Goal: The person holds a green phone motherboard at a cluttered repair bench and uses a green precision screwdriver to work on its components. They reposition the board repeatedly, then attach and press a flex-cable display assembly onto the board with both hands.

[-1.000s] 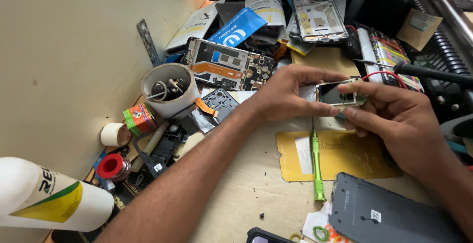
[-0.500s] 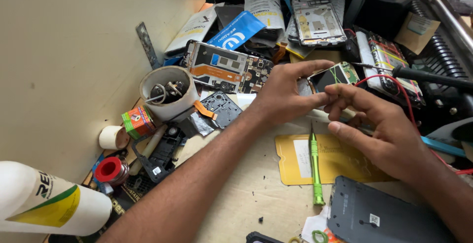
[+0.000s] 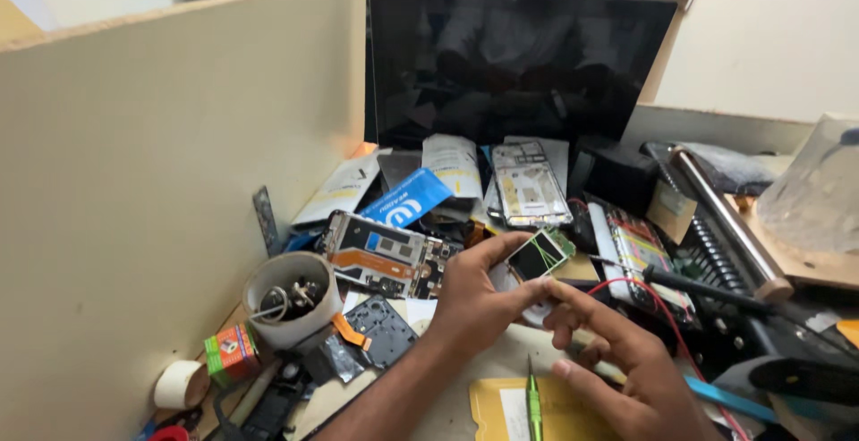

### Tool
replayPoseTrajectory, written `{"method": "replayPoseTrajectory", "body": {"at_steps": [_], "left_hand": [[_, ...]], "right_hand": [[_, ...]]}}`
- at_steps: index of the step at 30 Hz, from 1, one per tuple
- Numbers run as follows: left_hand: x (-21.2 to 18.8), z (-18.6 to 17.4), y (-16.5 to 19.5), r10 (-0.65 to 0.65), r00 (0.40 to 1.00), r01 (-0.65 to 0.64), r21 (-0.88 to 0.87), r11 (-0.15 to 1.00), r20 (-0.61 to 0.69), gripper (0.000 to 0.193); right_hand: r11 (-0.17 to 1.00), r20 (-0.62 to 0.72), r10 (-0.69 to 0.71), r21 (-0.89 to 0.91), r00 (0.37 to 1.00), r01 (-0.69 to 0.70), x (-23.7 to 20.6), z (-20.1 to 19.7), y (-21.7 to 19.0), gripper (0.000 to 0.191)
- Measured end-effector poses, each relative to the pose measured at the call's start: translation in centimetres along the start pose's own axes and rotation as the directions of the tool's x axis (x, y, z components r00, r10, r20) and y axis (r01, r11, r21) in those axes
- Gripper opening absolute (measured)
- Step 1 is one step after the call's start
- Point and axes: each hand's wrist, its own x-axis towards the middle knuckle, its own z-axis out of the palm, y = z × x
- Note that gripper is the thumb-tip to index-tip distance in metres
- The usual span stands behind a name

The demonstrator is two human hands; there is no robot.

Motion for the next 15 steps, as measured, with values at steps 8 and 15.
{"method": "replayPoseTrajectory", "body": {"at_steps": [8,15], "left_hand": [[-1.0,0.0,0.4,-0.104,0.977,0.168,-0.364,0.916,0.188,0.059],[-0.8,-0.2,-1.3,0.095,0.916,0.089,-0.428,0.899,0.39,0.047]], "right_hand": [[0.846,-0.136,0.157,0.529,0.978,-0.062,-1.3,-0.7,0.2,0.051],[0.598,-0.015,0.215,0.792,0.977,-0.12,-1.1,-2.1,0.0,0.017]]}}
